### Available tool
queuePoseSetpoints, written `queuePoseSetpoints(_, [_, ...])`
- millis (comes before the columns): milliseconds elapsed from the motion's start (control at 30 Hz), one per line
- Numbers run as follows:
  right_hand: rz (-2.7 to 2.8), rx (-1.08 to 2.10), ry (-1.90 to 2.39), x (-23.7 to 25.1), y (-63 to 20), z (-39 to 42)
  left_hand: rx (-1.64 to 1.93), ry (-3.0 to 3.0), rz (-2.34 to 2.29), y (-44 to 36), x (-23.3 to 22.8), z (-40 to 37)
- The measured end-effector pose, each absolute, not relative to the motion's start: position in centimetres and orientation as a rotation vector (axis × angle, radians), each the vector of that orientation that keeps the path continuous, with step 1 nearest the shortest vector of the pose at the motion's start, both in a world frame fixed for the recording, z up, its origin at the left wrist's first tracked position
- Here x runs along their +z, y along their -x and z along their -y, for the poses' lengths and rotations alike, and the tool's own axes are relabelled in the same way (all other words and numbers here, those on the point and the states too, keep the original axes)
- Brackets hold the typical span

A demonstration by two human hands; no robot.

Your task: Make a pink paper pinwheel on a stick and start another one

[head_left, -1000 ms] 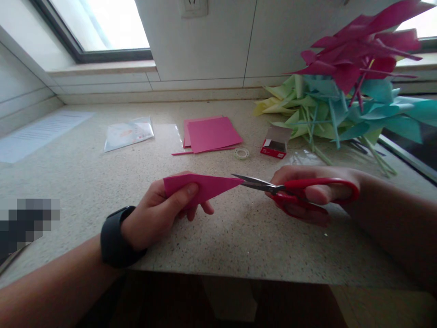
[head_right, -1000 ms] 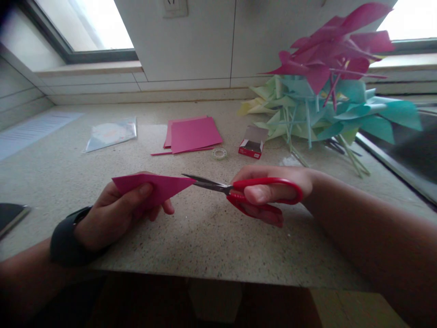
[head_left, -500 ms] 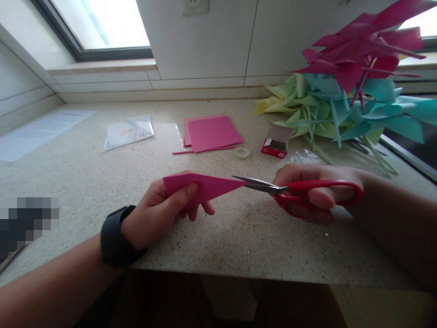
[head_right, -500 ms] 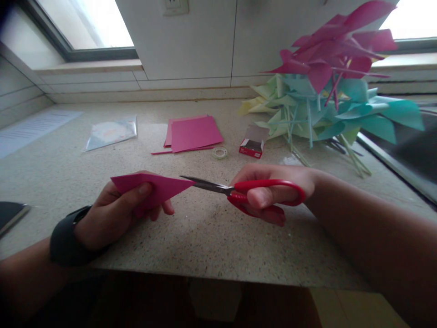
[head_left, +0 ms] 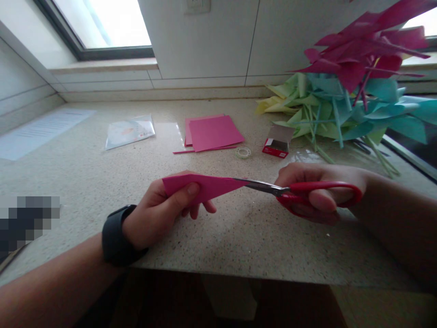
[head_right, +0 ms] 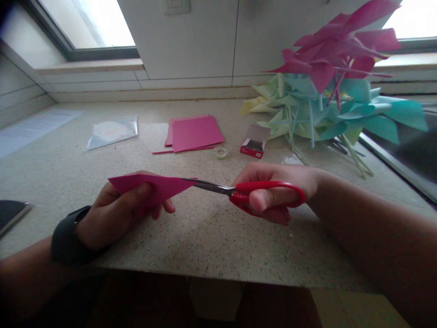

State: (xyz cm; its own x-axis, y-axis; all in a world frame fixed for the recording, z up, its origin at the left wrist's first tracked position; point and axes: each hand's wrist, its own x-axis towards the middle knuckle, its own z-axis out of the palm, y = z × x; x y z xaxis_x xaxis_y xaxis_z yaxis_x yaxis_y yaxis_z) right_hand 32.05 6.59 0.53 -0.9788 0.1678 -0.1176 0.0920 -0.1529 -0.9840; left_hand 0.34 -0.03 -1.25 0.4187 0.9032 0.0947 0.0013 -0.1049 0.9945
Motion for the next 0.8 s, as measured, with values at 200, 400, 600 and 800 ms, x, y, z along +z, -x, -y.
queuePoseSetpoints(200, [2.004, 2.349, 0.371, 0.67, -31.91, -6.5, 0.958, -1.499, -0.866, -0.39, -1.23, 0.06])
queuePoseSetpoints(400, [2.023, 2.374, 0.403, 0.77, -31.76, -6.4, 0.94, -1.468, -0.83, -0.55, -1.04, 0.12])
queuePoseSetpoints(600, [2.04, 2.32, 0.283, 0.47, -31.54, -6.39, 0.906, -1.47, -0.814, -0.63, -0.83, 0.23])
queuePoseSetpoints(800, [2.066, 2.361, 0.421, 0.78, -31.38, -6.09, 0.879, -1.505, -0.761, -0.79, -0.38, 0.37])
